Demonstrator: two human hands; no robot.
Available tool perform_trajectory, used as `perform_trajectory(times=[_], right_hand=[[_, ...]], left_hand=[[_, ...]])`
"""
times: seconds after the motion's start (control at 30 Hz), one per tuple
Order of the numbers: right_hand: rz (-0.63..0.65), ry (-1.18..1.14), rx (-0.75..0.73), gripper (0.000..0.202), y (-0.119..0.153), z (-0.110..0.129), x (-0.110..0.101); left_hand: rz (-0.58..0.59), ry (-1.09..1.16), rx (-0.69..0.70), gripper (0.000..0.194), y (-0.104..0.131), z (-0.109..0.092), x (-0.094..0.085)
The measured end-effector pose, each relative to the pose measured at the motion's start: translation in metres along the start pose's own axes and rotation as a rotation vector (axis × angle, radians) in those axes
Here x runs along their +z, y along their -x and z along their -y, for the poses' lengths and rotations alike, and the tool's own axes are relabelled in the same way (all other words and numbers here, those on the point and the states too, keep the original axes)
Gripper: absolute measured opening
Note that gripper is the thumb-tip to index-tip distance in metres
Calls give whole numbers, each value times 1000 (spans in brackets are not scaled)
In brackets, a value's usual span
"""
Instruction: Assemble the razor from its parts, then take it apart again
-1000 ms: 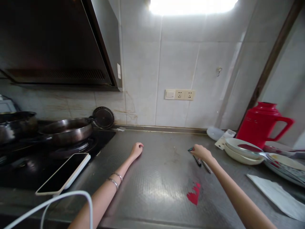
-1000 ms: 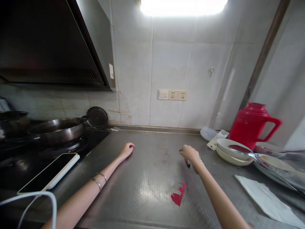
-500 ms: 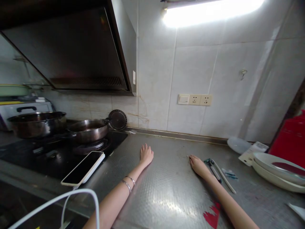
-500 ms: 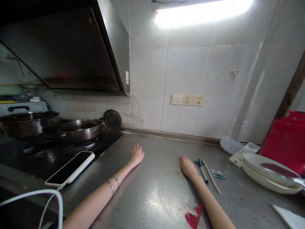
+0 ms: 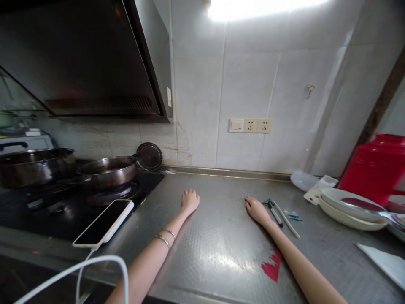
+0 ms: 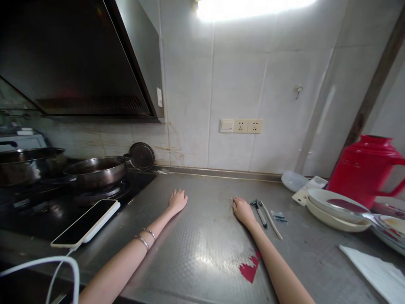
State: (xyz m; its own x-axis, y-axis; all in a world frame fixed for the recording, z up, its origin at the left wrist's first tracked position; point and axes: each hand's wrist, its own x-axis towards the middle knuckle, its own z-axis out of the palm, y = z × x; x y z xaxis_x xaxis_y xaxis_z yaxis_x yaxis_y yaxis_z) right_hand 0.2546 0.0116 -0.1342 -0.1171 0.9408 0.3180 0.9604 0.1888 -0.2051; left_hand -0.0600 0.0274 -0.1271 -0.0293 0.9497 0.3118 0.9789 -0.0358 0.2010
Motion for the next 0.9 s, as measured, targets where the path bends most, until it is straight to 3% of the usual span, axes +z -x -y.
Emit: perform_trajectory(times=[0.9], right_hand=[[-97,-114,28,38,3,1,-5]], left_hand=[[7,-5,13,40,0,2,-2]])
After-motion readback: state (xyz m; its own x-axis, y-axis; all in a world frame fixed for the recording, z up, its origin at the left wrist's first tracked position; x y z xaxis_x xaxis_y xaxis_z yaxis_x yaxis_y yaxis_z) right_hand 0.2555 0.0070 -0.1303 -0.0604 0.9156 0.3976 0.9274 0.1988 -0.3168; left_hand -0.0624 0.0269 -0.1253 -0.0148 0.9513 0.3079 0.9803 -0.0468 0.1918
